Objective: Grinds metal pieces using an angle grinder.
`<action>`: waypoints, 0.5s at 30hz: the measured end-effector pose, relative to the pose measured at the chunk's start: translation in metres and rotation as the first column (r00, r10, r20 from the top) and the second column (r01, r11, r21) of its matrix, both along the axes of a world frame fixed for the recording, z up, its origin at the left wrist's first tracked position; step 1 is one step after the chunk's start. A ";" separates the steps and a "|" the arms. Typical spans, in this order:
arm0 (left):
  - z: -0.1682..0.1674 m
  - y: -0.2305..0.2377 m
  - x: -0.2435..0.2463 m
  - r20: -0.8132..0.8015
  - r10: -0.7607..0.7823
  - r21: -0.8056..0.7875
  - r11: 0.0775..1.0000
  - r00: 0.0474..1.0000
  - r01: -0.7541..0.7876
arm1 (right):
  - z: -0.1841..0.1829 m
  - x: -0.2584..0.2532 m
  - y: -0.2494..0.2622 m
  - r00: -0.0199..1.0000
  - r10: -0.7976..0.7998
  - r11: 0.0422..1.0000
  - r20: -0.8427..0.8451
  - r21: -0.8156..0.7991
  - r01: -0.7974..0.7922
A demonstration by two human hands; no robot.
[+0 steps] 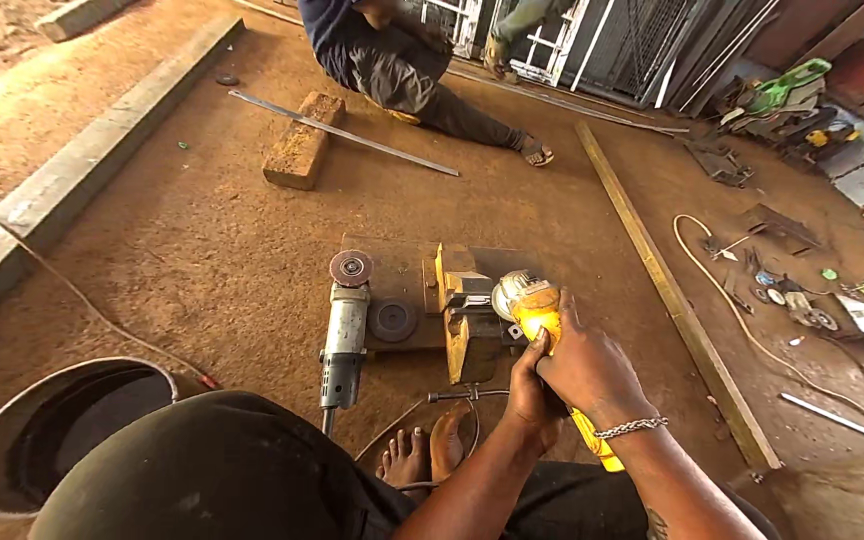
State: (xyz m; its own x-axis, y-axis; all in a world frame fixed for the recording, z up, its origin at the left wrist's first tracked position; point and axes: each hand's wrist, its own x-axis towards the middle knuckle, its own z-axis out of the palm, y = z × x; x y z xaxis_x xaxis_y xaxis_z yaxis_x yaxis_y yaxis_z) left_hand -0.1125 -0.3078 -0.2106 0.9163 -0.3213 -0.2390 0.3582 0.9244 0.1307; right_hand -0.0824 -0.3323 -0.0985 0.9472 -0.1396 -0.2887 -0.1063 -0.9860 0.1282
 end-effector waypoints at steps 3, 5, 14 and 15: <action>0.000 0.002 0.000 -0.026 0.131 0.044 0.991 0.991 -0.130 | -0.001 0.001 0.004 0.998 0.058 0.997 -0.009 0.049 -0.057; 0.000 0.006 -0.001 -0.031 0.197 0.051 0.980 0.980 -0.195 | 0.000 0.001 0.010 0.994 0.108 0.991 -0.020 0.076 -0.107; 0.014 0.003 0.003 -0.033 -0.193 0.125 0.973 0.981 0.196 | 0.001 -0.002 -0.019 0.999 -0.047 0.995 0.011 0.085 0.046; 0.017 -0.003 -0.001 -0.028 -0.242 0.120 0.962 0.970 0.244 | 0.004 -0.009 -0.025 0.997 -0.079 0.994 0.025 0.078 0.076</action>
State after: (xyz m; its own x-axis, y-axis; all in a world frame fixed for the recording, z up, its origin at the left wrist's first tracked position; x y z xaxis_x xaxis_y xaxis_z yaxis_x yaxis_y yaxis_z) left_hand -0.1137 -0.3104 -0.1932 0.8109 -0.5017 -0.3013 0.5726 0.7866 0.2310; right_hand -0.0919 -0.3570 -0.0943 0.9422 -0.1914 -0.2750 -0.1853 -0.9815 0.0481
